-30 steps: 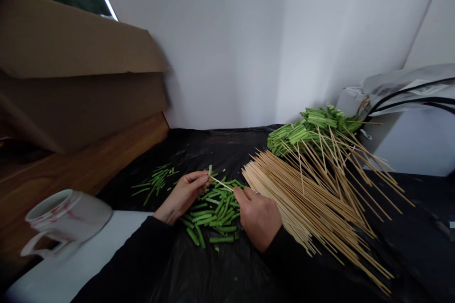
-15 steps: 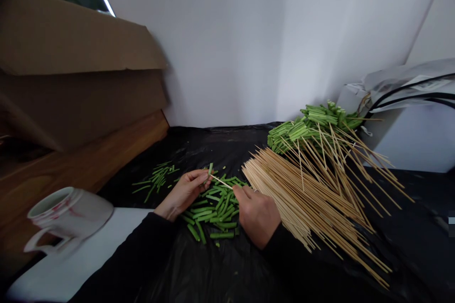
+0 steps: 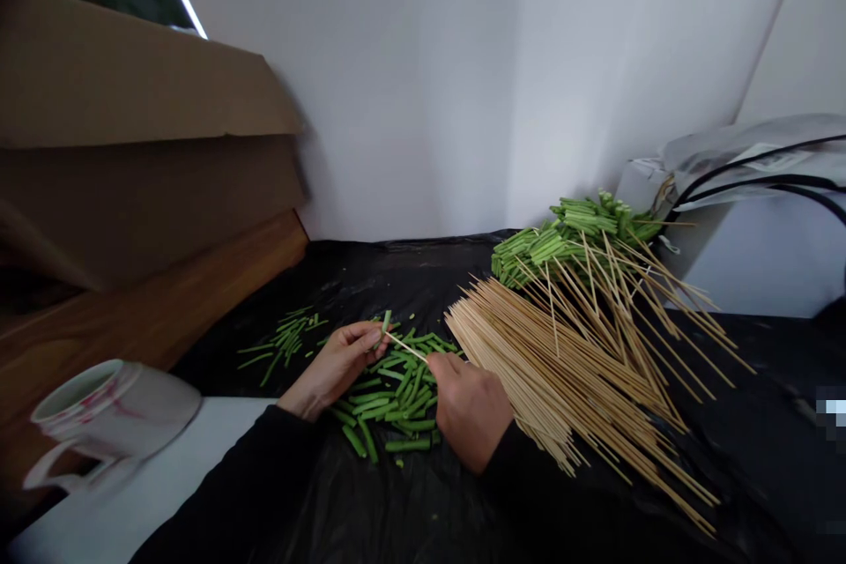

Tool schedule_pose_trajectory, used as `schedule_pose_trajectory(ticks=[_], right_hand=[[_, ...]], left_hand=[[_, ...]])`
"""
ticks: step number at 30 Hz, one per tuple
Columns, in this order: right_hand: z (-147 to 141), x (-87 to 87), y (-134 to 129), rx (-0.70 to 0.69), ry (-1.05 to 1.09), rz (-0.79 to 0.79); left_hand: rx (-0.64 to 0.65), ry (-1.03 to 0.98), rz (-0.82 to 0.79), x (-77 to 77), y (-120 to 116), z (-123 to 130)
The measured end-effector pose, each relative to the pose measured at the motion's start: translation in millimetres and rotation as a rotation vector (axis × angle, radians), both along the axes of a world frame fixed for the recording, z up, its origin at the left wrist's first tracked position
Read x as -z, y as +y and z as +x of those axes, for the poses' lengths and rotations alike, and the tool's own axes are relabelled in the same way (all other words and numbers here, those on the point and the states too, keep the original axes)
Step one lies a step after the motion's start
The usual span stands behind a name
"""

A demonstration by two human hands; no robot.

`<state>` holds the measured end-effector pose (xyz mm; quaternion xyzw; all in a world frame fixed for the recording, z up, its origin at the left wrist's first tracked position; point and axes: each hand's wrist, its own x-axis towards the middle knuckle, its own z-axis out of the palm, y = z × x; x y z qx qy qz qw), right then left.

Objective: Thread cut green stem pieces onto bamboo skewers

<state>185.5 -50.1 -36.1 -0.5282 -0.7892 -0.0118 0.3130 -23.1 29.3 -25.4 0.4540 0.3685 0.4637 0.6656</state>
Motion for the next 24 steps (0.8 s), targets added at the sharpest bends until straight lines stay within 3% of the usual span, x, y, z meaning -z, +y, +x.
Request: schedule_pose_trajectory(ticks=[14,18,24], right_hand=[[0.9,0.8,0.3,-0.02,-0.029,0.198],[-1.6,-0.3,0.2,-0.014,0.08,0.083],[-2.7,-5.4,2.4,-0.134,0.342,-0.169]], left_hand=[[-0.034,0.025,-0.006,-6.0,-4.4,4.9],[-0.02,0.033,0.007,-6.2,-4.9,4.8],[-0.038,0.015,-0.025,-8.3,-6.6,5.7]])
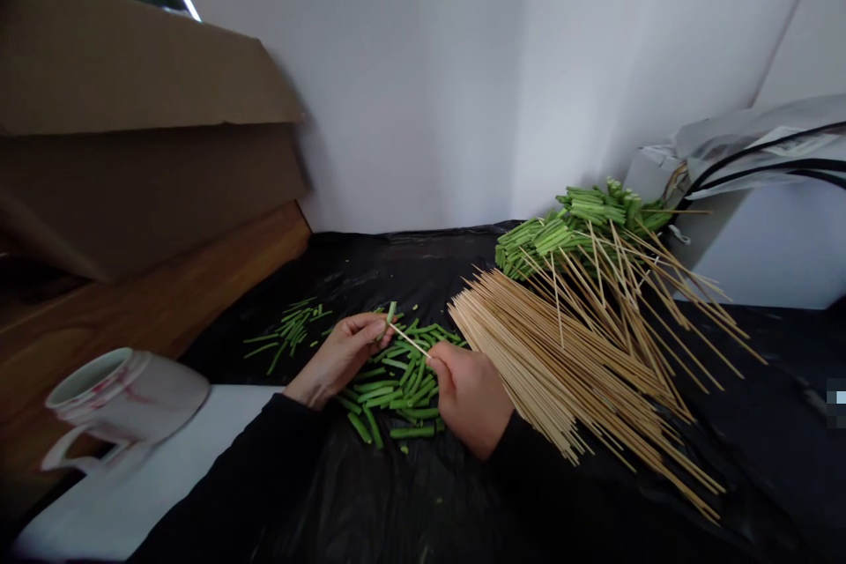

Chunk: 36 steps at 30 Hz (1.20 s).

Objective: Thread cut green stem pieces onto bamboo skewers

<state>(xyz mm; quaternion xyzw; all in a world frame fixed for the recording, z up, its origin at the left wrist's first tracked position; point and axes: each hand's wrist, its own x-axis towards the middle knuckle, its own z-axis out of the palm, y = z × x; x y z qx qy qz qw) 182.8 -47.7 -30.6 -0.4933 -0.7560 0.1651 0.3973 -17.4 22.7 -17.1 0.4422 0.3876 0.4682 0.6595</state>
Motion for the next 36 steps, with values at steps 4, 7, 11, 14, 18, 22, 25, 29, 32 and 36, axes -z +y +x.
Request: schedule_pose_trajectory(ticks=[4,7,11,14,18,22,25,29,32,36], right_hand=[[0.2,0.1,0.2,0.009,0.008,-0.008],[-0.6,1.7,-0.5,0.053,-0.076,0.095],[-0.8,1.0,-0.7,0.042,-0.06,0.106],[0.2,-1.7,0.3,0.001,0.04,-0.009],[0.3,-6.4,2.0,-0.076,0.236,-0.254],[-1.8,-10.9,2.9,-0.16,0.424,-0.474],[-3.4,-12.0,2.9,-0.192,0.506,-0.583],[-3.6,-9.9,2.4,-0.161,0.463,-0.532],[-1.9,-6.8,1.9,-0.072,0.298,-0.299],[-0.3,-4.1,1.7,-0.028,0.2,-0.168]], left_hand=[[0.002,-0.007,0.008,-1.3,-0.3,0.9],[0.012,-0.003,0.019,-1.5,-0.6,1.2],[0.049,-0.003,0.024,-2.3,-1.8,1.2],[0.058,-0.018,0.02,-2.9,-2.6,1.2],[0.058,-0.015,0.016,-2.8,-2.5,1.1],[0.086,-0.007,0.028,-3.5,-2.8,1.3],[0.094,-0.005,0.032,-4.7,-3.6,1.5],[0.082,-0.013,0.022,-3.9,-3.4,1.5],[0.083,-0.01,0.023,-1.2,-2.4,1.6],[0.075,-0.019,0.007,0.0,-2.1,2.1]])
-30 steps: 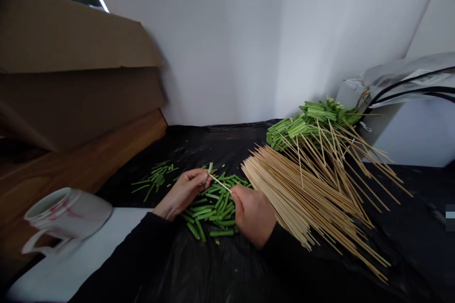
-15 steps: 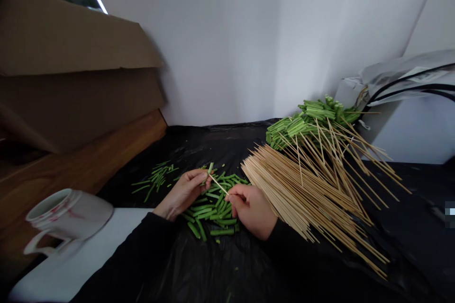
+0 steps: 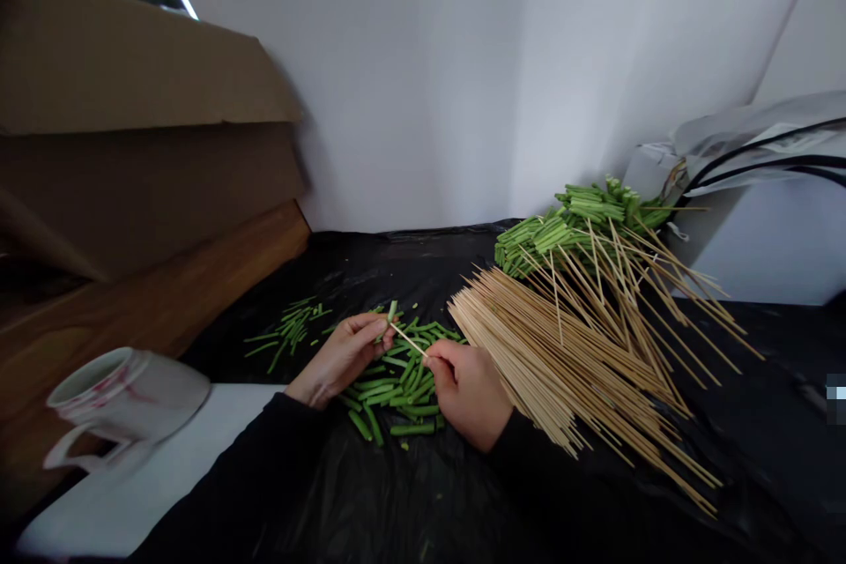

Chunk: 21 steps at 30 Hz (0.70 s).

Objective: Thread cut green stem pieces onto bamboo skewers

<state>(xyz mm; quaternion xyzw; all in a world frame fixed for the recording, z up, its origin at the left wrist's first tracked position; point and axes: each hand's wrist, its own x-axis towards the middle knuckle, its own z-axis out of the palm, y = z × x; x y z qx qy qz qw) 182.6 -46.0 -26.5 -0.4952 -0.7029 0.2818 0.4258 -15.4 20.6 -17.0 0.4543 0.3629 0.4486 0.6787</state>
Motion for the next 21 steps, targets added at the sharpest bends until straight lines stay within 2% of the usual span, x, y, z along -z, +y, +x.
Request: schedule_pose_trajectory(ticks=[5,9,13,21], right_hand=[[-1.7,-0.5,0.4,-0.048,0.104,-0.124],[-4.9,-2.6,0.0,-0.063,0.161,-0.139],[-8.2,-5.9,0.2,-0.024,0.118,-0.048],[-11.0,-8.2,-1.3,0.012,-0.036,0.145]], left_hand=[[0.009,-0.02,-0.002,-4.5,-1.2,0.4],[0.041,0.047,0.03,-4.3,-6.6,5.8],[0.135,0.116,0.051,0.8,-13.2,14.2],[0.073,0.114,0.088,-0.8,-11.6,10.8]])
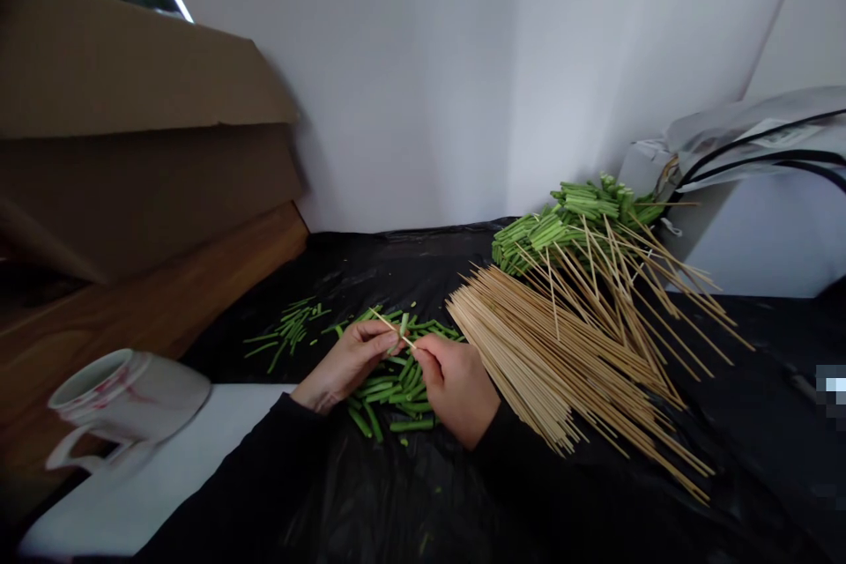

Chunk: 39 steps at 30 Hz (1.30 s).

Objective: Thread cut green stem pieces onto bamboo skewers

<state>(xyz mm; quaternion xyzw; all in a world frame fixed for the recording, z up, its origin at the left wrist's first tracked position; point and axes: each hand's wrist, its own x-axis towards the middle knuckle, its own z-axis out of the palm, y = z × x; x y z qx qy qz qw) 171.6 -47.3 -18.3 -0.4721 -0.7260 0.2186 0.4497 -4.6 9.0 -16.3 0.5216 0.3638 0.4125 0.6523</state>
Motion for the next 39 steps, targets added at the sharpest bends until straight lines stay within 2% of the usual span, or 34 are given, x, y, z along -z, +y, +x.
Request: schedule_pose_trajectory(ticks=[6,19,21,26,31,39], right_hand=[[1.0,4.0,-1.3,0.045,-0.085,0.088],[-0.6,2.1,-0.8,0.064,-0.13,0.122],[2.1,1.4,-0.4,0.106,-0.158,0.169],[14.3,3.8,1.3,0.27,-0.33,0.386],[21.7,8.0,2.4,0.327,-0.561,0.482],[23.5,9.1,4.8,0.345,-0.625,0.552]], left_hand=[[0.019,0.016,0.021,-0.2,0.4,-1.1],[0.011,0.142,0.13,0.7,-4.8,4.5],[-0.018,0.187,0.152,-2.2,0.0,-1.5],[-0.202,0.435,0.303,-7.3,18.2,-24.5],[-0.115,0.624,0.456,-0.4,25.4,-33.2],[0.012,0.865,0.692,7.7,2.1,-6.0]])
